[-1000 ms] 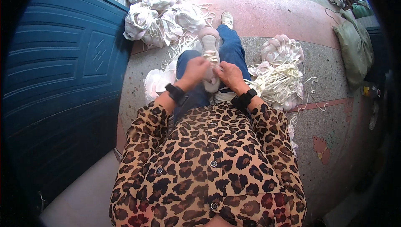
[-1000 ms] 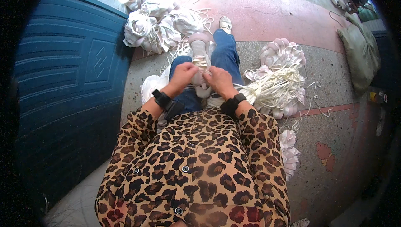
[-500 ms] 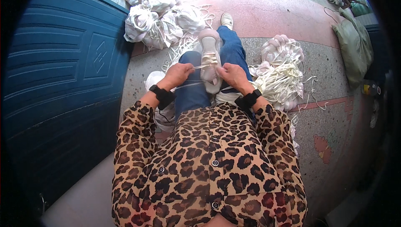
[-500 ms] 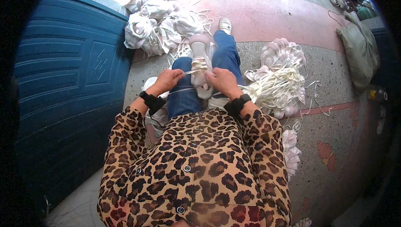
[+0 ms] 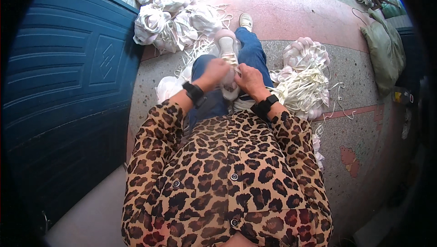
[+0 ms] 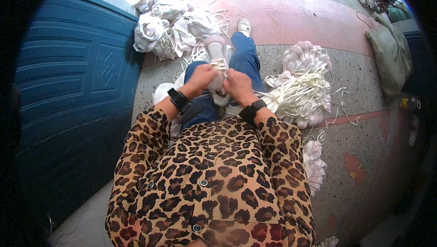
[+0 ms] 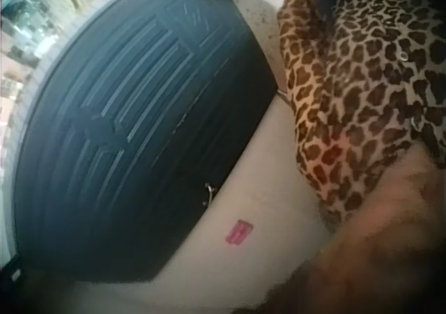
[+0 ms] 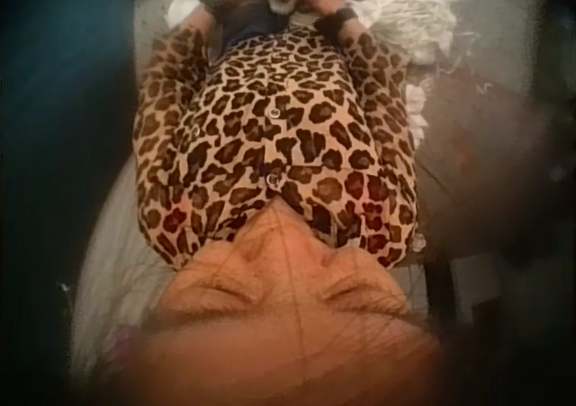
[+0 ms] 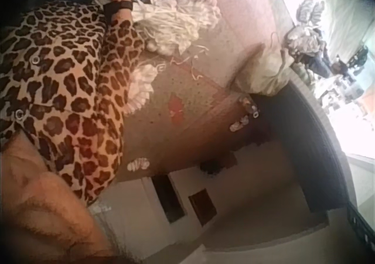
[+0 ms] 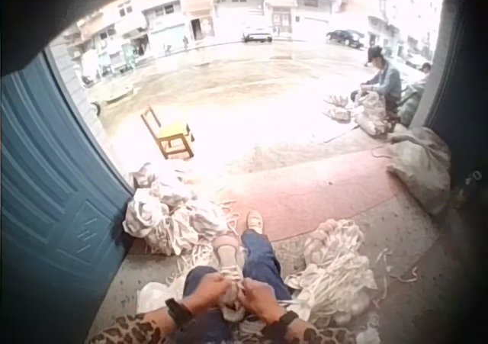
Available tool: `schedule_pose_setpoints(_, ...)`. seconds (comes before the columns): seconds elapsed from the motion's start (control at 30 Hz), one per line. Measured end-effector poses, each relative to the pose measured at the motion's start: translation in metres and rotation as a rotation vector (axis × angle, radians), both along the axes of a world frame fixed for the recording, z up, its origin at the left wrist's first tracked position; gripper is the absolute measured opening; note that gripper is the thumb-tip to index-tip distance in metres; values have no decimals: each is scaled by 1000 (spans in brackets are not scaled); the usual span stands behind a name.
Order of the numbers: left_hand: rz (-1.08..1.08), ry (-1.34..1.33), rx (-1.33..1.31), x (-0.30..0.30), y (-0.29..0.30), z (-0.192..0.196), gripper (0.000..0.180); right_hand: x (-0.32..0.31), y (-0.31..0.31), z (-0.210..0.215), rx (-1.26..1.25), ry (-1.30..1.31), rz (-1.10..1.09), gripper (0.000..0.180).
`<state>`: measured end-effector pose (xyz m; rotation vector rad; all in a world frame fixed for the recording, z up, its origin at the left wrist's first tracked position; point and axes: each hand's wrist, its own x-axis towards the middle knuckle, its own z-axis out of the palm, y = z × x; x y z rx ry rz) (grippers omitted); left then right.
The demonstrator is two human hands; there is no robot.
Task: Threading laces through shoe components and grouping them.
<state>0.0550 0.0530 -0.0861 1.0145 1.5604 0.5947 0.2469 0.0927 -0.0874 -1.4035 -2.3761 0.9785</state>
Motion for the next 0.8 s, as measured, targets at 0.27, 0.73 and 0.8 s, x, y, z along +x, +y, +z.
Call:
schedule_pose_setpoints(0.27,-666,982,421,-27,-5,38,15,0,5,-5,-8,65,10,22)
schedule_pose_setpoints(0.73,-204,-26,-230,-63,-13,80,39,24,24,44,24,-34,174,31)
schedule_pose_setpoints(0.8,-109,-84,-373,-51,-10,65,47,13,20,30,-96,24,187,32)
